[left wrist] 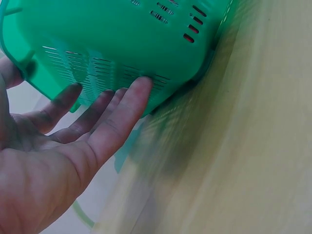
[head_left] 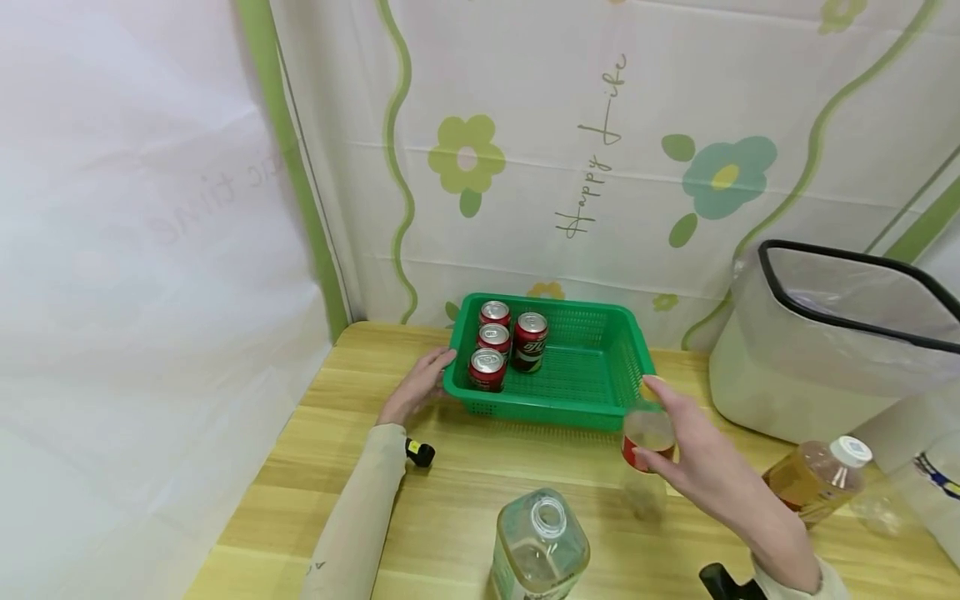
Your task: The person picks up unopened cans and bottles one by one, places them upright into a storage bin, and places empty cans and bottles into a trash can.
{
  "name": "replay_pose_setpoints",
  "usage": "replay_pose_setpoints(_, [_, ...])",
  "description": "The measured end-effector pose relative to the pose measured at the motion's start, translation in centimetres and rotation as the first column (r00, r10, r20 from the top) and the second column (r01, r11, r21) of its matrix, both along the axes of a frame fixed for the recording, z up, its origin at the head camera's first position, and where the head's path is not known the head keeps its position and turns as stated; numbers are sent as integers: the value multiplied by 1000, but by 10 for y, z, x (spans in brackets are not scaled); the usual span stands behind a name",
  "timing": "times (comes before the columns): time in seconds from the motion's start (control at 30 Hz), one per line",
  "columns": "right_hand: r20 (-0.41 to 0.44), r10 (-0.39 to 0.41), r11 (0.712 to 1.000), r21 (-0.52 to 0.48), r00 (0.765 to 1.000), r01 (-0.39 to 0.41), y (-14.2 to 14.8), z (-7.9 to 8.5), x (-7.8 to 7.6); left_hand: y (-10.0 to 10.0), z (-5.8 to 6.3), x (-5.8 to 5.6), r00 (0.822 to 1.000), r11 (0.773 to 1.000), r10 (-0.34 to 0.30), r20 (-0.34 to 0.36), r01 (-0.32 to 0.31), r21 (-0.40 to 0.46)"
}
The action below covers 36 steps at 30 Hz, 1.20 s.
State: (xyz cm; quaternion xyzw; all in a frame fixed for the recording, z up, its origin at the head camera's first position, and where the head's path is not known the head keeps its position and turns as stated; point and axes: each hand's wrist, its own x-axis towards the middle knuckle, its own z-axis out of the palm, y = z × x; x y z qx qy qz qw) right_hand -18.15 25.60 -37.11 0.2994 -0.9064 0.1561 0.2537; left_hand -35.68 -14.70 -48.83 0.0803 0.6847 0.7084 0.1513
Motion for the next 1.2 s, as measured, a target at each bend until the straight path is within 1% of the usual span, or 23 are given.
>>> replay_pose_setpoints(0.13, [-47, 44, 998, -32, 998, -45, -3, -8, -9, 0, -1, 1, 1000, 1000, 12, 19, -12, -5])
replay_pose_setpoints(0.23, [-7, 51, 993, -107, 999, -51, -2, -8, -11, -1, -2, 1, 1000, 1000, 12, 21, -11, -6])
replay_pose_setpoints(0.33, [53, 35, 976, -218, 998, -23, 3, -3, -11, -1, -1, 0, 1000, 1000, 7, 16, -7, -3])
replay_pose_setpoints(0.4, [84, 40, 952, -306, 996, -12, 8, 1, -11, -2, -1, -1, 1000, 1000, 0, 16, 0, 0])
replay_pose_setpoints(0.43, [94, 51, 938, -347, 994, -15, 11, 4, -12, -3, 3, 1, 1000, 1000, -11, 21, 11, 0])
replay_pose_setpoints(0.53, [117, 120, 887, -459, 986, -53, 22, 13, -14, -3, 3, 0, 1000, 1000, -13, 19, 13, 5])
replay_pose_setpoints(0.6, [117, 173, 849, -521, 978, -88, 29, 19, -16, -3, 2, 0, 1000, 1000, -3, 22, 3, 9])
replay_pose_setpoints(0.63, [119, 203, 820, -564, 972, -102, 32, 21, -17, -2, 2, 0, 1000, 1000, 4, 23, -4, 9])
replay_pose_setpoints(0.67, [103, 254, 776, -615, 962, -139, 35, 24, -19, -2, -3, -1, 1000, 1000, 13, 18, -13, 9])
replay_pose_setpoints(0.7, [83, 303, 725, -667, 950, -173, 39, 27, -22, -2, -3, -1, 1000, 1000, 16, 20, -16, 8])
replay_pose_setpoints(0.73, [58, 350, 666, -717, 935, -205, 42, 30, -24, -2, -3, -1, 1000, 1000, 19, 22, -19, 9])
replay_pose_setpoints(0.77, [38, 388, 600, -769, 921, -221, 45, 33, -25, -2, -3, -1, 1000, 1000, 20, 23, -20, 9])
replay_pose_setpoints(0.8, [7, 430, 520, -819, 903, -241, 49, 37, -27, -2, -3, -1, 1000, 1000, 19, 22, -20, 8])
replay_pose_setpoints(0.83, [-12, 446, 454, -858, 895, -238, 52, 41, -28, -2, -3, -1, 1000, 1000, 20, 21, -20, 5])
replay_pose_setpoints(0.87, [-36, 452, 393, -889, 891, -236, 55, 45, -29, -3, -3, -1, 1000, 1000, 22, 21, -22, 2])
replay_pose_setpoints(0.9, [-34, 436, 347, -916, 899, -202, 58, 49, -29, -3, -2, 0, 999, 1000, 26, 24, -26, 0])
replay_pose_setpoints(0.93, [-31, 415, 294, -941, 909, -167, 61, 53, -28, -3, -2, 0, 999, 1000, 29, 25, -29, -5])
replay_pose_setpoints(0.97, [-36, 389, 249, -958, 920, -143, 64, 57, -29, -4, -2, 0, 999, 999, 31, 26, -31, -10])
replay_pose_setpoints(1.0, [-45, 370, 212, -969, 928, -131, 67, 61, -30, -4, -3, 0, 999, 999, 31, 26, -31, -14])
replay_pose_setpoints(1.03, [-44, 346, 185, -976, 937, -115, 70, 65, -31, -4, -3, 0, 999, 999, 33, 29, -33, -17])
replay_pose_setpoints(1.07, [-60, 340, 149, -982, 938, -117, 72, 68, -33, -5, -3, 0, 999, 999, 32, 29, -31, -19])
replay_pose_setpoints(1.13, [-101, 335, 93, -986, 937, -140, 79, 75, -37, -5, -4, 0, 999, 999, 27, 25, -27, -21])
replay_pose_setpoints(1.2, [-139, 351, 38, -986, 926, -163, 86, 81, -40, -5, -5, 1, 1000, 1000, 22, 19, -22, -19])
